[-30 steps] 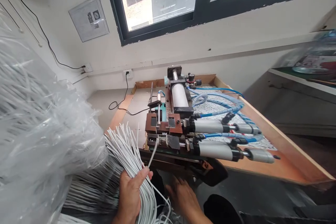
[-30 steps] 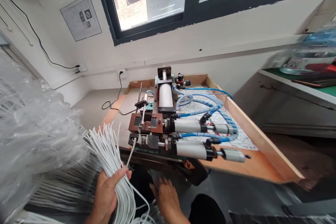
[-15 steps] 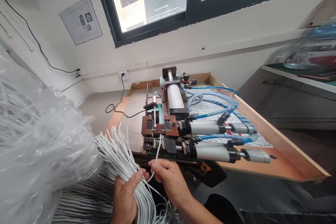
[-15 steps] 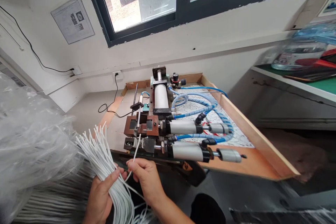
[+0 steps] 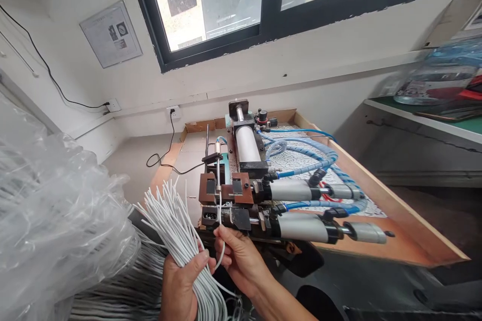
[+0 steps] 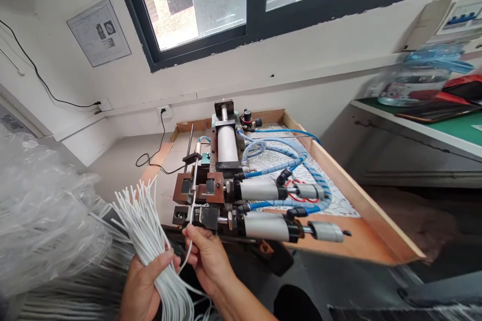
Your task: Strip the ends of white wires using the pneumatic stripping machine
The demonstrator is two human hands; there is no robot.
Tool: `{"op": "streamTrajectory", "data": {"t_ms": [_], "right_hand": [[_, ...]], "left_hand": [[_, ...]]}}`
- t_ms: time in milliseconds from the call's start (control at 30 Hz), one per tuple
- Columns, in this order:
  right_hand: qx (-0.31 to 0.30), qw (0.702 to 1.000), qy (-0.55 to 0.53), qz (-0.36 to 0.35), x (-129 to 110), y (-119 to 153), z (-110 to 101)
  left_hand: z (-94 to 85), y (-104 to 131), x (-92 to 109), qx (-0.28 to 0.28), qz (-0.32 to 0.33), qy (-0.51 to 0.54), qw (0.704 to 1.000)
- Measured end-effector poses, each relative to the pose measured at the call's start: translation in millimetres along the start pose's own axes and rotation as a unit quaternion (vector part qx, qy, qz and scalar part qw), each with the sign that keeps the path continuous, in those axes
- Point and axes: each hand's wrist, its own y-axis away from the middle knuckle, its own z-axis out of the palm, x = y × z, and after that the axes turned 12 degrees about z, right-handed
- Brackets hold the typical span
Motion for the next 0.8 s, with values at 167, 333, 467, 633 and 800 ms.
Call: {"op": "streamTrajectory", "data": {"t_ms": [167,333,467,633,800], "right_hand": [[0.007,0.999,-0.028,0.020,-1,-2,0],[0.025,1.000,-0.003,0.005,3,-1,3],[-0.005,0.996,0.075,-0.046,8,6,3],[-0.025,0.978,0.189,-0.079,17,15,1],[0.058,0.979,0.161,-0.112,22,15,-4]], "left_hand": [[1.9,-2,-1,0.003,0.001,-0.003,1.000],[2.9,-1,0,0.024,0.015,-0.015,1.000],[3.5,1,-1,0.023,0.022,-0.031,0.999],[0.9,3,-2,-0.064,0.022,-0.033,0.997],[-8.9,1,-6,-0.039,0.009,-0.044,0.998]]}}
